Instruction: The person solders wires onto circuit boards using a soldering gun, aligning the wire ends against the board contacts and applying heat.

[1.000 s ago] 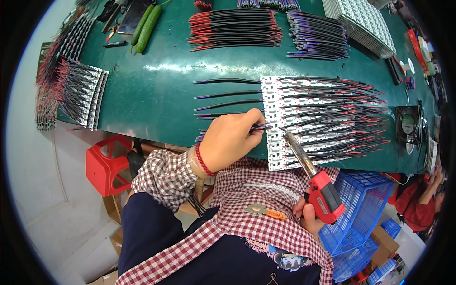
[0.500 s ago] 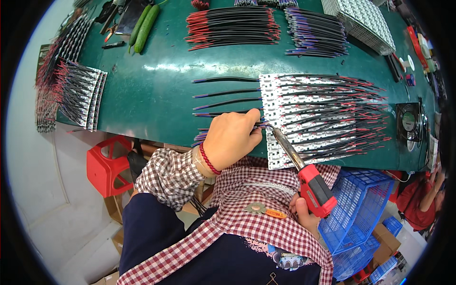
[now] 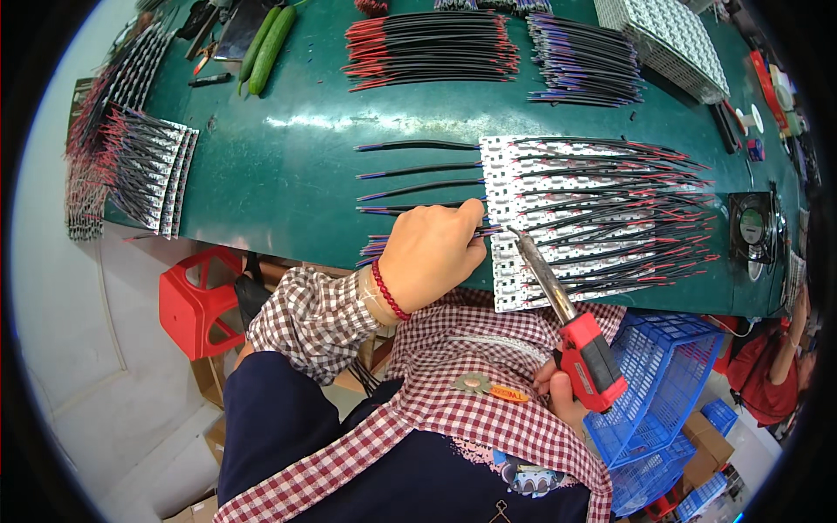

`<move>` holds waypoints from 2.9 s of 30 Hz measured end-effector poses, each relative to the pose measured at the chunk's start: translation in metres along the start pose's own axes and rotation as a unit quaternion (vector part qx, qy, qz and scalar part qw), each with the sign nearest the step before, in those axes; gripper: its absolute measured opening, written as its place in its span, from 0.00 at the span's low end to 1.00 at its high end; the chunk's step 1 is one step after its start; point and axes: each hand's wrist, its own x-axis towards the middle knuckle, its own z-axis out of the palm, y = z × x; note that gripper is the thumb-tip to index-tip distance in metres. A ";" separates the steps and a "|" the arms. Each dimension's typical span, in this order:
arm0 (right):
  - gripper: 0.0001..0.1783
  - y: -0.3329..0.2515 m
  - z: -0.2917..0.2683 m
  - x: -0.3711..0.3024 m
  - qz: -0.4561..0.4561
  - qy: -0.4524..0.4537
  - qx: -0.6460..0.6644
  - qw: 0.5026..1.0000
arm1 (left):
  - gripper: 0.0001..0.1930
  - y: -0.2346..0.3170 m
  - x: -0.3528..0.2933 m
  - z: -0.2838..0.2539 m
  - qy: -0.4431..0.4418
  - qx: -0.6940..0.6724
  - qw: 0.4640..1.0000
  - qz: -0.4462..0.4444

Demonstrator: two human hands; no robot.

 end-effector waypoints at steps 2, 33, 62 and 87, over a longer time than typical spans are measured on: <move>0.08 0.005 -0.005 0.000 -0.001 0.006 -0.029 1.000 | 0.08 0.000 0.000 -0.001 -0.003 0.003 1.000 -0.002; 0.06 0.010 0.006 -0.003 0.015 -0.012 -0.021 1.000 | 0.07 0.000 0.005 -0.005 -0.044 0.019 0.998 0.035; 0.15 0.007 -0.003 -0.014 -0.045 0.030 0.045 0.998 | 0.08 -0.011 -0.004 -0.007 0.067 -0.039 0.993 0.092; 0.03 0.017 -0.010 -0.013 0.011 -0.035 -0.052 0.998 | 0.08 0.002 -0.011 -0.001 -0.010 0.001 1.000 0.025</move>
